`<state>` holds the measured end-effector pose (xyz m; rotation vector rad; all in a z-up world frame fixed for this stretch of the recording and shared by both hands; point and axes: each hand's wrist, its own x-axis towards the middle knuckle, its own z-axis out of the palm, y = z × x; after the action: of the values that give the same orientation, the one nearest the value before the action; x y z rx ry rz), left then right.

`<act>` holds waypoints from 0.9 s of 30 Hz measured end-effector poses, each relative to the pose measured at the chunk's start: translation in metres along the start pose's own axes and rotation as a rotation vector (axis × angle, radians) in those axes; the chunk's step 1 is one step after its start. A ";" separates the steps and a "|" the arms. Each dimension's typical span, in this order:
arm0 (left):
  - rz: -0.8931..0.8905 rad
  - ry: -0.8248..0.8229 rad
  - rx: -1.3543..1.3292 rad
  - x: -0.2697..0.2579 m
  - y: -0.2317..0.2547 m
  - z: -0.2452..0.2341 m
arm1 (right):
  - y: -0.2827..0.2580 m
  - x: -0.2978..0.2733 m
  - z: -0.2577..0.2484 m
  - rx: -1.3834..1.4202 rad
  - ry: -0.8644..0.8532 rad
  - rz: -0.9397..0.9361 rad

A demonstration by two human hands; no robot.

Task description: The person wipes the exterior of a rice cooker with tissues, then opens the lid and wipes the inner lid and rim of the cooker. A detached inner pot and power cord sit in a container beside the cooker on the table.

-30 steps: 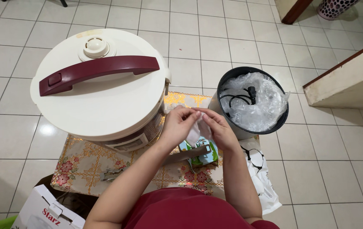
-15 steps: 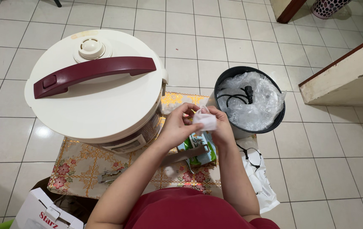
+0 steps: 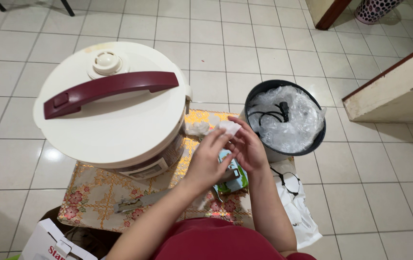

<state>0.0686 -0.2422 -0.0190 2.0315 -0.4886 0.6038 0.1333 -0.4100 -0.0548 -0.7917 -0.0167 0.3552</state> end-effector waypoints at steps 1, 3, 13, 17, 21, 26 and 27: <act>0.027 0.015 0.070 -0.001 0.001 0.000 | 0.004 -0.002 0.003 0.082 -0.034 -0.027; 0.070 0.029 0.212 -0.003 0.000 -0.003 | 0.017 -0.004 0.012 0.154 -0.037 -0.074; 0.007 -0.053 0.163 0.008 0.029 -0.064 | 0.022 -0.004 0.077 -0.130 -0.084 -0.229; -0.030 -0.025 0.047 0.008 0.038 -0.115 | -0.001 0.015 0.113 -0.494 -0.184 -0.547; -0.091 0.193 0.468 0.009 0.035 -0.153 | -0.018 0.059 0.139 -0.929 0.032 -0.714; -0.238 0.124 0.731 0.011 0.011 -0.173 | 0.000 0.078 0.153 -1.421 -0.290 -0.837; -0.205 0.102 0.753 0.015 0.006 -0.176 | -0.001 0.076 0.152 -1.409 -0.283 -0.813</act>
<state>0.0384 -0.0942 0.0727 2.6907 0.0345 0.8418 0.1831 -0.2809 0.0442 -2.0015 -0.9118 -0.4191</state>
